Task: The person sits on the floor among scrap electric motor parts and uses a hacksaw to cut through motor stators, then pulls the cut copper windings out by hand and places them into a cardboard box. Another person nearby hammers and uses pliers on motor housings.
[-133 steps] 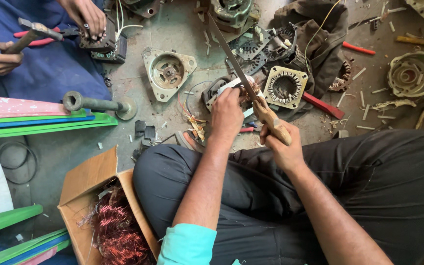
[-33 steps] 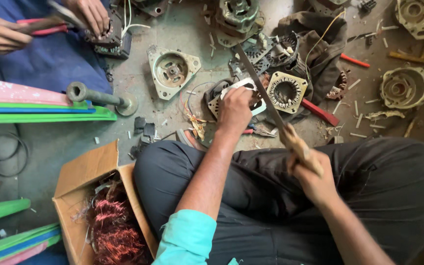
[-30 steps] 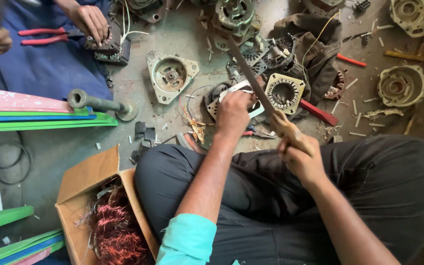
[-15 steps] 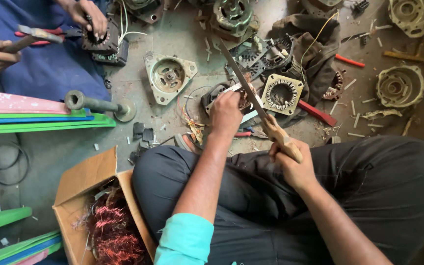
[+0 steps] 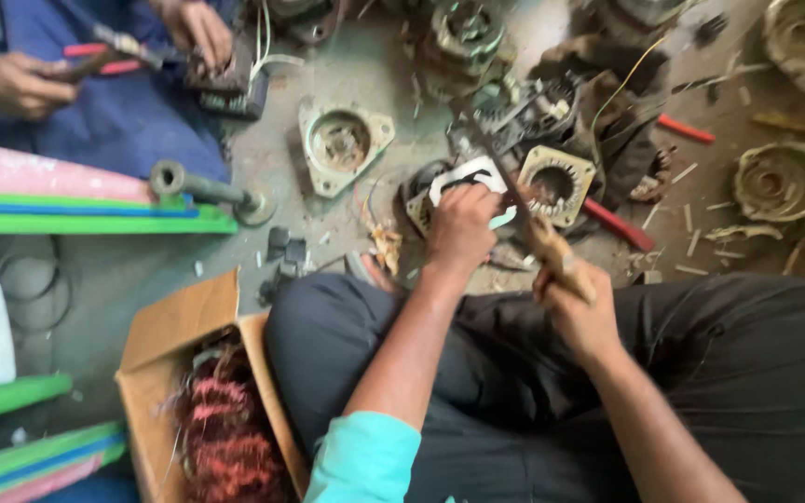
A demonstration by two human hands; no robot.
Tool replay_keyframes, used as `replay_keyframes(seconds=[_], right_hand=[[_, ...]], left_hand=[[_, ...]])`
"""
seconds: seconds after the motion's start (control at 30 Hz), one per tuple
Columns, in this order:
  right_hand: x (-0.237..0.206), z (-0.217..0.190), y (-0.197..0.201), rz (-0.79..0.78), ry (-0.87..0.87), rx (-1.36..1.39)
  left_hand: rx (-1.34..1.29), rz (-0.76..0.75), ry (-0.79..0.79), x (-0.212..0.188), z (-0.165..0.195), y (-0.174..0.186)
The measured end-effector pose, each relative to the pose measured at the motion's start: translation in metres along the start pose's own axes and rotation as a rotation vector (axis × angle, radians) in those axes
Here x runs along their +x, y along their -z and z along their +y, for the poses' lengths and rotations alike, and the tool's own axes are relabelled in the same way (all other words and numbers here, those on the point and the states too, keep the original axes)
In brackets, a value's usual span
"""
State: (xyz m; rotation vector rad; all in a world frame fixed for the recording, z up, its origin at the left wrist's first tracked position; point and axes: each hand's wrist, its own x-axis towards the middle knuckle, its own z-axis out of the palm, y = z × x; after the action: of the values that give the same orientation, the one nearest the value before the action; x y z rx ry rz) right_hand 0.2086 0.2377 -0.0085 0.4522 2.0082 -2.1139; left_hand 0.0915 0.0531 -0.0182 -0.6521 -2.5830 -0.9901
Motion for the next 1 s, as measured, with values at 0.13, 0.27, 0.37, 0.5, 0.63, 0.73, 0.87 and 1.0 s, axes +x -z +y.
replay_keyframes(seconds=[0.13,0.27,0.37,0.5,0.63,0.73,0.87,1.0], right_hand=[[-0.036,0.01,0.004,-0.074,0.107,0.002],[-0.049,0.013,0.003,-0.08,0.144,0.05],[-0.02,0.007,-0.003,-0.03,0.078,0.123],[-0.007,0.0,-0.011,-0.024,0.059,0.021],[-0.041,0.002,-0.006,-0.045,0.08,-0.012],[-0.043,0.005,0.0,-0.036,0.12,-0.005],[-0.014,0.01,-0.003,-0.044,0.091,0.076],[-0.025,0.013,-0.004,-0.052,0.099,0.034]], left_hand=[[-0.029,0.055,0.147,0.004,-0.016,0.003],[-0.032,0.061,0.134,0.009,-0.025,-0.005],[0.016,0.019,0.06,0.006,-0.019,-0.005],[0.033,-0.02,0.081,0.008,-0.017,-0.001],[0.032,-0.002,0.227,0.012,-0.025,-0.005],[0.011,0.01,0.186,0.009,-0.025,-0.011],[0.056,0.009,0.106,0.007,-0.02,-0.012],[0.07,-0.005,0.115,0.011,-0.021,-0.008]])
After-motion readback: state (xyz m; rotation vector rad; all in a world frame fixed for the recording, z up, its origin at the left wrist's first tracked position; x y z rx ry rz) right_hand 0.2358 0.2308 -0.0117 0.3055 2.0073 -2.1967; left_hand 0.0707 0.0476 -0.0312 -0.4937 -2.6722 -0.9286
